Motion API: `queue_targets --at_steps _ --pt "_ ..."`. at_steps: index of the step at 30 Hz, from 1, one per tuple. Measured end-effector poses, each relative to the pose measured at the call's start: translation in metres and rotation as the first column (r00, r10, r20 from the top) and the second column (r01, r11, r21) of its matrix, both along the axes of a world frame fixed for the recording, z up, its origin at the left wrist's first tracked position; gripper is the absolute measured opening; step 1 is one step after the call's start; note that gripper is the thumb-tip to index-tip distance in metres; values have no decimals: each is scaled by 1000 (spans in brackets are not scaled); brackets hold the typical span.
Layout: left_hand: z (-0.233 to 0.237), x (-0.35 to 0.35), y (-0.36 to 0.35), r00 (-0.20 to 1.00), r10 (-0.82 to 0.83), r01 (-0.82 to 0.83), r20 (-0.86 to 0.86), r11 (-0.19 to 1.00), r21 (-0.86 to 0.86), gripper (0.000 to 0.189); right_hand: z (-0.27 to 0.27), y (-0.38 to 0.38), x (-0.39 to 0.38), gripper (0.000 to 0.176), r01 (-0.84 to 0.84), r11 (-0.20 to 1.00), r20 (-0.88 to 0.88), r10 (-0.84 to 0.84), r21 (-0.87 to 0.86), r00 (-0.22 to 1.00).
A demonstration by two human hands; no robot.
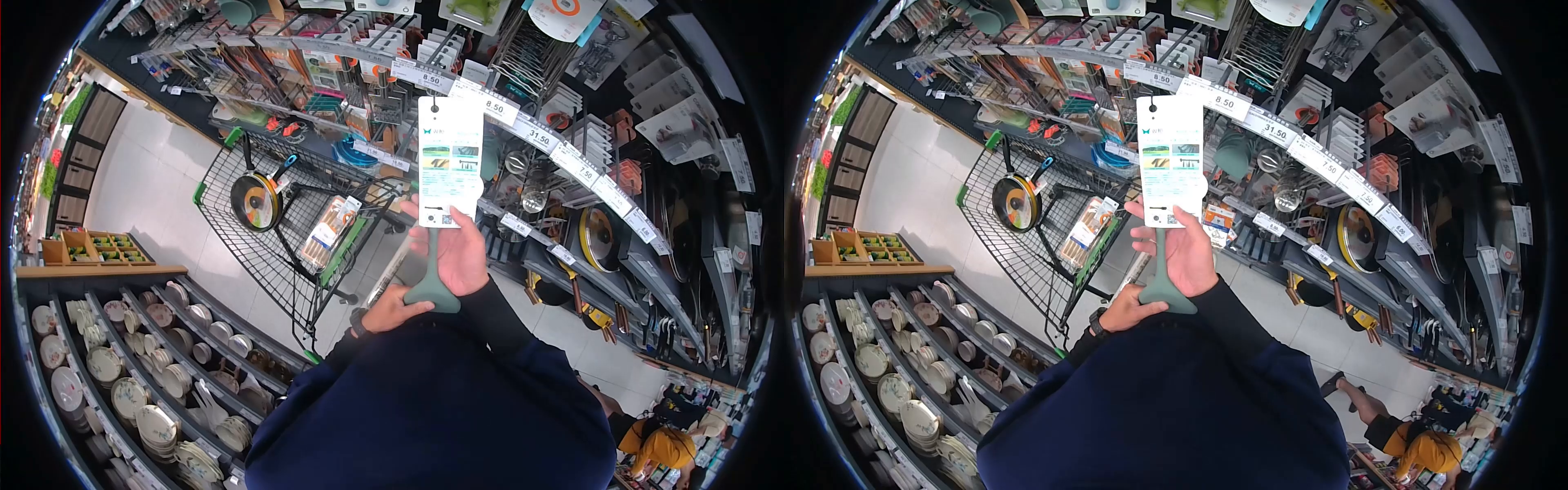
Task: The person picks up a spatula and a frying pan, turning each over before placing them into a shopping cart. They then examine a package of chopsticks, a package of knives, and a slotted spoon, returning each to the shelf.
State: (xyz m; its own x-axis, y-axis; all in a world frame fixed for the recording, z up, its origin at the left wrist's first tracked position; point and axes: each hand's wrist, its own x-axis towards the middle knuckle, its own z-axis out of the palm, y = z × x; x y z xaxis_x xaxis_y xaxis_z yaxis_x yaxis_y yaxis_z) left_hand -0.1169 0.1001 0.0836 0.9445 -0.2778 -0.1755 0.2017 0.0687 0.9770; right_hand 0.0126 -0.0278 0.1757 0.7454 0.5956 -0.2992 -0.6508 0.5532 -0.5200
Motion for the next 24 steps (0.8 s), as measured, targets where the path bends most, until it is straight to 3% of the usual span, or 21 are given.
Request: queue_targets --at_steps 1,4,16,24 --pt "1 1 0 1000 8 -8 6 1000 2 24 1 0 1 50 13 997 0 -13 71 1000" --pt "1 1 1 1000 -6 6 -23 1000 25 27 -7 3 2 54 7 1000 52 -5 -28 999" --pt "-2 0 4 999 10 -13 43 997 77 25 -11 -1 1 51 -29 995 -41 33 97 999" --pt "2 -1 1 997 17 -21 69 998 61 25 -14 -1 2 47 -7 999 -48 10 49 999"
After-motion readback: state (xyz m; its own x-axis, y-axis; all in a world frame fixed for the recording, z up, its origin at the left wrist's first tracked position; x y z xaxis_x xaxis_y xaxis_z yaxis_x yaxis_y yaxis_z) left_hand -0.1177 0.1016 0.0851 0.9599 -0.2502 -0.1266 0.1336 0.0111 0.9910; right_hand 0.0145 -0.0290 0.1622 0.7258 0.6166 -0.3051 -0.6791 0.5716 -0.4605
